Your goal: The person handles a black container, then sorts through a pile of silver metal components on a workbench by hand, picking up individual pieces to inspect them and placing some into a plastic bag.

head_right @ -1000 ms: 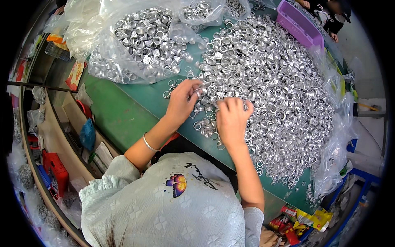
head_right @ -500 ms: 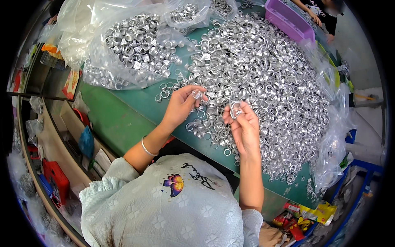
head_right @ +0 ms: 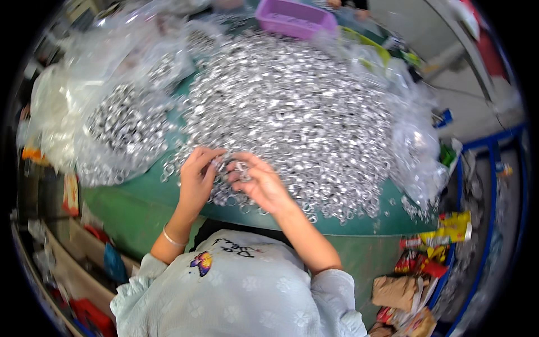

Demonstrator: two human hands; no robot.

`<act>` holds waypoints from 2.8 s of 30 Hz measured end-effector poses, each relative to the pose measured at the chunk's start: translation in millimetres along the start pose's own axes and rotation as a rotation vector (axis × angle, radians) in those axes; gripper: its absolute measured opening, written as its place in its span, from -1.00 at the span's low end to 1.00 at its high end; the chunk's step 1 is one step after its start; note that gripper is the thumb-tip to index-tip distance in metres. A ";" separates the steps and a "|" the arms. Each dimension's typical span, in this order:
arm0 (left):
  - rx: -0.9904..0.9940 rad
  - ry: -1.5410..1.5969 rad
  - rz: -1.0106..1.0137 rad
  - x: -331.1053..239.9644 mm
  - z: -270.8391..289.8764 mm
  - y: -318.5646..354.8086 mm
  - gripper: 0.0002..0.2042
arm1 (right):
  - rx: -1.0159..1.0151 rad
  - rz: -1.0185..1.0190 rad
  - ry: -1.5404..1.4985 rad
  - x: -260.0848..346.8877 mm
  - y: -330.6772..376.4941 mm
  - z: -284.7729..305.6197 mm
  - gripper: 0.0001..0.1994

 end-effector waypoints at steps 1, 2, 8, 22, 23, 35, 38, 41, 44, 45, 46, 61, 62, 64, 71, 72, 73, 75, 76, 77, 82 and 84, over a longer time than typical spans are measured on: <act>0.023 0.019 -0.034 -7.7 -7.4 -1.0 -0.66 | 0.023 0.004 -0.007 -0.4 1.2 0.4 -0.65; 0.040 0.028 -0.066 -13.9 -13.4 -2.3 -0.65 | 0.056 0.003 -0.012 -1.1 0.5 -0.4 -0.65; 0.100 -0.040 -0.213 -42.7 -47.6 -6.3 -0.58 | 0.048 0.013 -0.239 -0.3 18.2 6.7 -0.71; -0.003 0.056 -0.071 -26.4 -30.7 1.0 -0.70 | -0.423 0.438 -0.001 86.5 125.6 89.3 -0.86; -0.015 0.028 -0.026 -19.1 -24.8 8.3 -0.71 | -0.483 0.490 0.110 94.6 137.2 97.0 -0.84; -0.164 -0.135 -0.035 17.5 -5.7 62.6 -0.78 | -0.559 0.734 0.133 129.3 195.3 134.7 -0.47; -0.220 -0.162 -0.023 22.1 -4.3 72.7 -0.78 | -0.567 0.750 0.058 131.9 201.6 134.5 -0.47; -0.250 -0.221 -0.118 19.4 -6.9 78.1 -0.77 | -0.575 0.796 0.085 136.3 207.9 135.2 -0.43; -0.221 -0.161 0.102 31.4 -12.2 90.4 -0.82 | -0.578 0.845 0.103 138.2 213.7 137.9 -0.43; -0.187 -0.236 0.058 25.8 -14.3 89.0 -0.83 | -0.585 0.852 0.084 137.6 214.2 138.9 -0.43; -0.204 -0.237 0.074 25.8 -14.9 90.9 -0.82 | -0.593 0.858 0.066 137.6 214.6 140.4 -0.44; -0.301 -0.224 0.009 16.6 -19.0 90.9 -0.74 | -0.546 0.854 -0.175 151.5 216.9 172.4 -0.62; -0.287 -0.227 0.025 16.9 -19.2 91.2 -0.74 | -0.481 0.869 -0.171 163.6 217.9 170.3 -0.64; -0.267 -0.248 0.053 16.5 -17.0 92.5 -0.75 | -0.360 0.885 -0.161 199.9 215.3 161.9 -0.76; -0.279 -0.337 -0.048 16.7 -21.6 91.2 -0.76 | -0.405 0.860 -0.235 384.6 210.7 240.4 -0.77; -0.283 -0.342 -0.070 15.5 -22.9 88.6 -0.77 | -0.492 0.879 -0.214 401.7 210.8 261.2 -0.78; -0.278 -0.364 -0.061 10.1 -23.7 84.5 -0.77 | -0.583 0.886 -0.189 411.0 208.9 280.9 -0.77; -0.228 -0.350 -0.008 10.9 -21.7 85.6 -0.75 | -0.778 0.790 -0.177 408.1 196.6 300.2 -0.72; -0.236 -0.368 -0.015 10.9 -21.3 87.3 -0.75 | -0.875 0.742 -0.164 401.2 192.0 306.3 -0.68; -0.236 -0.370 0.007 11.0 -19.3 89.9 -0.74 | -0.921 0.691 -0.091 394.0 184.1 292.6 -0.63; -0.232 -0.413 -0.035 5.1 -21.2 84.1 -0.79 | -1.174 0.479 0.207 380.4 210.4 281.8 -0.31; -0.211 -0.417 -0.043 4.2 -21.1 83.7 -0.77 | -1.269 0.632 0.583 374.1 215.7 250.2 -0.46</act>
Point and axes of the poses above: each hand's wrist, its own y-axis away from the middle knuckle, its own z-axis out of the back of the hand, x = y × z, the point moved 7 cm from there along -y, towards the middle knuckle, and after that the axes turned 13 degrees about -z, right-handed, at the moved point
